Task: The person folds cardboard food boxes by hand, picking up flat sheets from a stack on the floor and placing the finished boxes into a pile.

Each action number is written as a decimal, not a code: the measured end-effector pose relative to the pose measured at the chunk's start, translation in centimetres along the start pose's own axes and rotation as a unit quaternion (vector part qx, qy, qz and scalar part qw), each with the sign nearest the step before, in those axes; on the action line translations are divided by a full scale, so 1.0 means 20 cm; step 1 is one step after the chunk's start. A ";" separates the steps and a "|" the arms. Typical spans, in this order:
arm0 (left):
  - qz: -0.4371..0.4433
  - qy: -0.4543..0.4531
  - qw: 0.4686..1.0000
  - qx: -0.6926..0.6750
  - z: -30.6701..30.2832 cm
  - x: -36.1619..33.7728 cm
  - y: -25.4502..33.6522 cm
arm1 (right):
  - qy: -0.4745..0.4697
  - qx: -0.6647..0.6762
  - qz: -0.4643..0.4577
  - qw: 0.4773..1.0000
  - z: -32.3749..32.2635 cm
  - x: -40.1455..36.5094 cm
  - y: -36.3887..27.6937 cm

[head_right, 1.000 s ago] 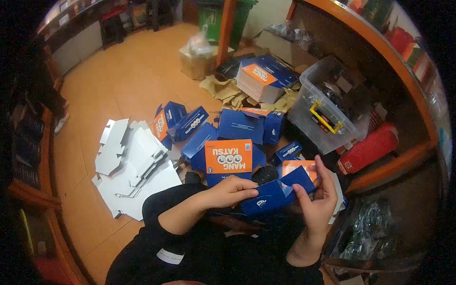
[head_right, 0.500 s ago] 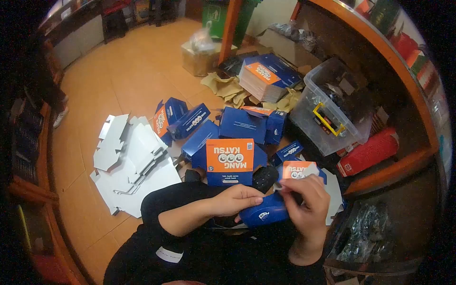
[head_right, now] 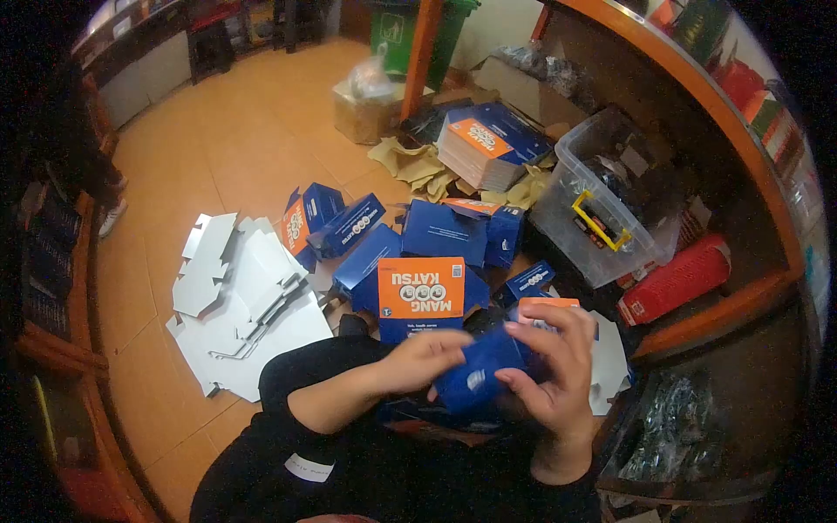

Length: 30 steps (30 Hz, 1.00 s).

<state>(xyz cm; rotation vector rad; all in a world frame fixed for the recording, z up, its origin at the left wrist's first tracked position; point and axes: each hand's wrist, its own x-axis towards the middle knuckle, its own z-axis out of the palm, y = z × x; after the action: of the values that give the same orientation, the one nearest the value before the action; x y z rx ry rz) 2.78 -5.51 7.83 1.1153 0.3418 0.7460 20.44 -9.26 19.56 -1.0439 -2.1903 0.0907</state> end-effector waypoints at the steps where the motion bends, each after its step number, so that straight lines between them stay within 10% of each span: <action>1: 0.019 0.047 0.997 -0.062 -0.01 0.01 -0.01 | 0.058 -0.024 -0.011 0.998 0.00 -0.02 0.02; 5: 0.110 0.125 0.941 -0.296 0.02 -0.04 0.16 | -0.136 -0.037 -0.081 0.987 0.14 -0.05 0.02; 9: 0.146 0.092 0.940 -0.295 0.04 -0.09 0.14 | -0.026 0.018 -0.076 0.997 0.29 -0.10 0.08; 12: 0.257 0.197 0.946 0.035 0.08 -0.07 -0.06 | 0.025 0.079 -0.002 0.997 0.31 -0.06 0.03; 16: 0.326 0.214 0.815 0.429 0.01 -0.07 -0.07 | 0.013 0.130 -0.007 0.991 0.29 -0.04 0.06; 20: 0.241 0.196 0.917 0.251 -0.04 -0.07 -0.04 | 0.016 0.162 0.011 0.987 0.30 -0.07 0.06; 24: 0.307 0.213 0.790 0.487 0.03 -0.08 -0.08 | 0.037 0.008 -0.049 0.998 0.35 -0.04 0.05; 28: 0.275 0.062 0.916 0.287 -0.02 -0.10 0.02 | 0.036 0.111 0.007 0.993 0.29 -0.05 0.06; 30: 0.295 0.030 0.951 -0.082 -0.06 -0.09 0.10 | 0.086 0.083 -0.031 0.992 0.25 -0.09 0.08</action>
<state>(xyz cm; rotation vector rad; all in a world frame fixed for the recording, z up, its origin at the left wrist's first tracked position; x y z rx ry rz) 0.09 -5.55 8.95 1.0424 -0.0155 1.3141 19.18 -8.25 14.24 -0.8580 -2.0200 0.1469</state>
